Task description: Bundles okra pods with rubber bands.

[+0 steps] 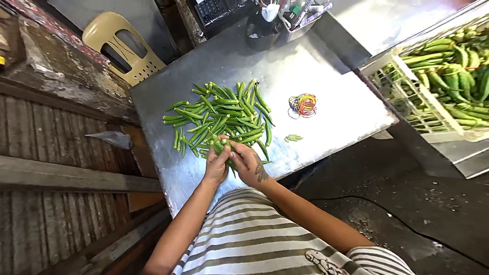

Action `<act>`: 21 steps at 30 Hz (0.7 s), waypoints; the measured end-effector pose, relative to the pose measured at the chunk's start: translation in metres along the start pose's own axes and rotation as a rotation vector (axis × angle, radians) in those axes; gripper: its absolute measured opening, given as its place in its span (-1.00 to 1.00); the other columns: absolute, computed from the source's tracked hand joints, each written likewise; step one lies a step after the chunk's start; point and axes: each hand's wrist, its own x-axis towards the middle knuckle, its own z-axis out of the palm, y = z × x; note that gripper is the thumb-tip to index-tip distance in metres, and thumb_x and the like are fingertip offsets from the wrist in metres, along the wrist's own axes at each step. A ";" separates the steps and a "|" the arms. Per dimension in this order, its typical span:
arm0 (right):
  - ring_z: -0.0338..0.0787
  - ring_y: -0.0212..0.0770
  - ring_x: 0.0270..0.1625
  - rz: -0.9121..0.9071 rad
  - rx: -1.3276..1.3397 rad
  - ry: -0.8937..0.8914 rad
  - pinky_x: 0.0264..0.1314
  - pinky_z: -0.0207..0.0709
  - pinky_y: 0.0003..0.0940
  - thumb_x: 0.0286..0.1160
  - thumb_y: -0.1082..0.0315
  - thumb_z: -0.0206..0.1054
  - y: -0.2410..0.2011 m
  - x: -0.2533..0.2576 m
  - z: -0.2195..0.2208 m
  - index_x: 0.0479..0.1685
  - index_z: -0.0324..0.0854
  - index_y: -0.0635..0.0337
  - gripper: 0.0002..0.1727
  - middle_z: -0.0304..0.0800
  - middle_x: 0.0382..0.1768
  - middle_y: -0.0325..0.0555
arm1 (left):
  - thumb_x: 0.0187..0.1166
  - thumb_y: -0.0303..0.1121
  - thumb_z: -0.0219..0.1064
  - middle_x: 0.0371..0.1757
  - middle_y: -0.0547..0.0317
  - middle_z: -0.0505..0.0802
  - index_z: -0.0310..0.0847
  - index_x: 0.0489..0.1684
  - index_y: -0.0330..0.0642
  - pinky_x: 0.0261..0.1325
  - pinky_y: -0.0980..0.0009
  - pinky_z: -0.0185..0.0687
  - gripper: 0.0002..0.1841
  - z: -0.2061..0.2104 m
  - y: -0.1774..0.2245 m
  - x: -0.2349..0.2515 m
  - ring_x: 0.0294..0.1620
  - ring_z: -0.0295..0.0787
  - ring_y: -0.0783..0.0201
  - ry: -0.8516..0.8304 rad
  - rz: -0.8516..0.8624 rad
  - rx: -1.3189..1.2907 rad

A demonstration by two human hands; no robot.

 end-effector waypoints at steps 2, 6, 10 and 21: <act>0.78 -0.17 0.14 -0.070 -0.147 0.061 0.32 0.64 -0.29 0.70 0.33 0.13 0.002 0.000 0.007 0.27 0.73 0.31 -0.62 0.81 0.01 0.05 | 0.66 -0.38 0.33 -0.07 0.00 0.81 0.48 0.29 -0.22 0.14 0.20 0.76 -0.69 0.011 0.002 0.004 -0.05 0.80 0.20 0.091 -0.049 0.070; 0.70 -0.13 0.04 -0.072 -0.213 0.133 0.19 0.63 -0.31 0.68 0.37 0.14 0.004 0.000 0.011 0.03 0.80 0.31 -0.69 0.67 -0.11 0.05 | 0.72 -0.38 0.27 -0.09 0.07 0.80 0.55 0.31 -0.17 0.09 0.29 0.76 -0.73 0.019 0.001 0.006 -0.07 0.79 0.27 0.133 -0.081 0.108; 0.70 -0.25 -0.03 -0.018 -0.170 0.249 0.10 0.63 -0.35 0.59 0.34 0.27 0.013 0.003 0.003 0.23 0.82 0.14 -0.66 0.72 -0.14 -0.08 | 0.76 -0.38 0.20 0.06 -0.02 0.83 0.54 0.45 -0.25 0.20 0.24 0.76 -0.65 0.020 -0.009 0.007 0.05 0.81 0.22 0.114 -0.051 0.085; 0.79 -0.27 0.19 -0.036 0.070 0.070 0.32 0.70 -0.30 0.61 0.42 0.31 0.022 -0.003 -0.011 0.00 0.86 0.21 -0.79 0.85 0.08 -0.08 | 0.78 -0.31 0.19 -0.24 0.01 0.88 0.59 0.05 -0.32 -0.04 0.21 0.86 -0.78 0.008 -0.009 0.011 -0.22 0.88 0.20 0.157 -0.066 0.177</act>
